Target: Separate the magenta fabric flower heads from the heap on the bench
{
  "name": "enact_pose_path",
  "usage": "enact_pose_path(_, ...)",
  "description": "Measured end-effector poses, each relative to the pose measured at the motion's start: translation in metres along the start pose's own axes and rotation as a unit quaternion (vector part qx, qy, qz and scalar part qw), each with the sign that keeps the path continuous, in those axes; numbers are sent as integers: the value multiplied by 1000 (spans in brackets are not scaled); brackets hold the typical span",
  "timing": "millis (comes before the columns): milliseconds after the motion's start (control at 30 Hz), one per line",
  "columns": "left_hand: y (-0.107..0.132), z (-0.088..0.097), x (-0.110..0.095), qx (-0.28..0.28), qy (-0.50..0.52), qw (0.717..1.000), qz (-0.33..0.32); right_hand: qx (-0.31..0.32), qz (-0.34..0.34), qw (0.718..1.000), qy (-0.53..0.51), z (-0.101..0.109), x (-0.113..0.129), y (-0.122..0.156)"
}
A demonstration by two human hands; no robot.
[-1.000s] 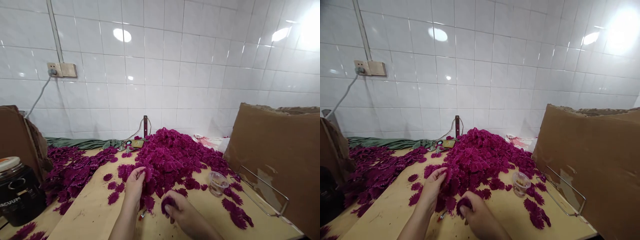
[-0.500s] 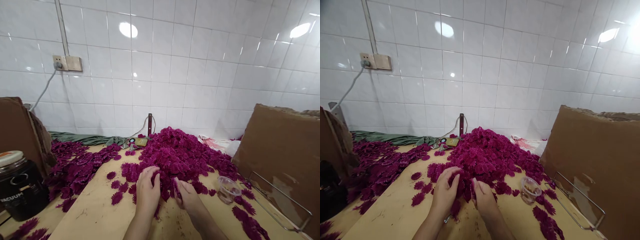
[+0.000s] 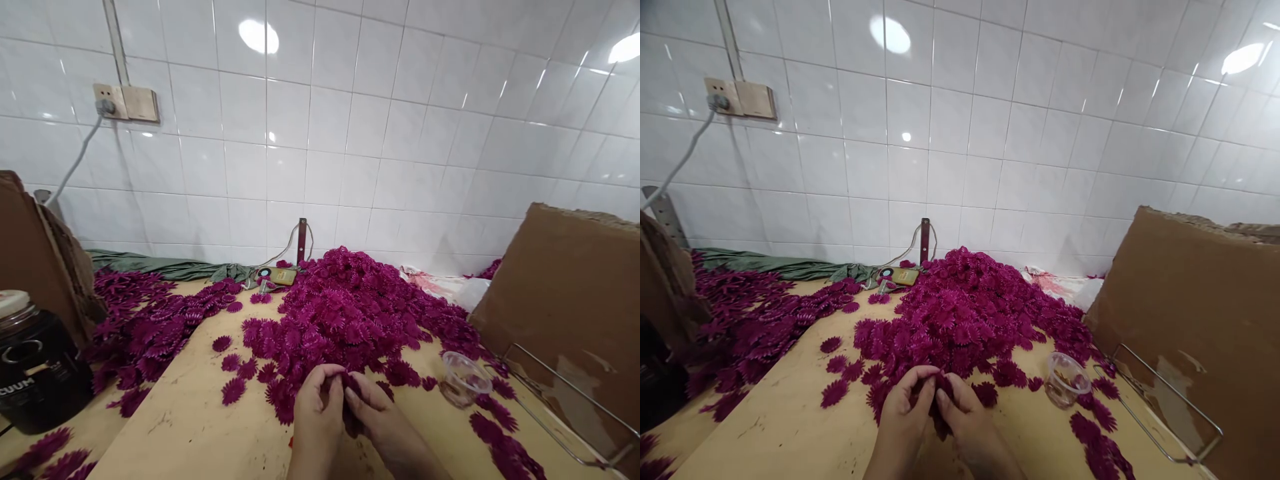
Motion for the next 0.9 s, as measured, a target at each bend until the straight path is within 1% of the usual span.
enact_pose_path(67, 0, -1, -2, 1, 38, 999, 8, -16, 9, 1000, 13, -2, 1, -1)
enact_pose_path(133, 1, -5, -10, 24, 71, 997, 18, -37, 8, 999, 23, -4, 3, -2)
enact_pose_path(233, 2, -10, -23, 78, 103, 991, 45, -40, 4, 998, 54, -4, 7, -2)
enact_pose_path(300, 0, -9, -26, 84, 106, 989, 56, -41, 17, 995, 91, -2, 10, 1)
enact_pose_path(333, -2, -6, -26, 68, 108, 990, 57, -35, 25, 993, 111, -1, 11, 4)
enact_pose_path(367, -6, -1, -25, 41, 115, 991, 58, -25, 32, 991, 130, 0, 12, 6)
enact_pose_path(467, -21, 22, -21, -76, 161, 982, 64, 23, 31, 984, 172, 5, 9, 15)
enact_pose_path(500, -27, 31, -21, -124, 177, 975, 58, 29, 29, 983, 178, 8, 7, 17)
enact_pose_path(533, -33, 37, -22, -149, 181, 970, 59, 27, 31, 983, 180, 11, 5, 18)
enact_pose_path(600, -43, 44, -29, -154, 119, 980, 48, 11, 52, 983, 174, 17, 1, 18)
enact_pose_path(667, -48, 42, -38, -138, -14, 990, 18, -5, 83, 984, 157, 22, 0, 13)
enact_pose_path(700, -48, 39, -41, -136, -88, 987, -3, -8, 91, 985, 149, 23, 0, 11)
enact_pose_path(767, -45, 29, -44, -134, -208, 968, -46, -28, 94, 986, 133, 25, -1, 6)
enact_pose_path(833, -38, 18, -41, -100, -265, 956, -70, -65, 90, 986, 124, 27, -4, 3)
enact_pose_path(900, -29, 7, -33, -40, -265, 961, -66, -100, 71, 985, 118, 30, -8, 2)
Point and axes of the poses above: each hand's wrist, its own y-axis away from the middle knuckle, its own z-axis out of the back of the hand, x = y × z, the point moved 2 cm from there along -y, towards the middle knuckle, and after that the axes turned 14 degrees about x, right-handed, at the moved point
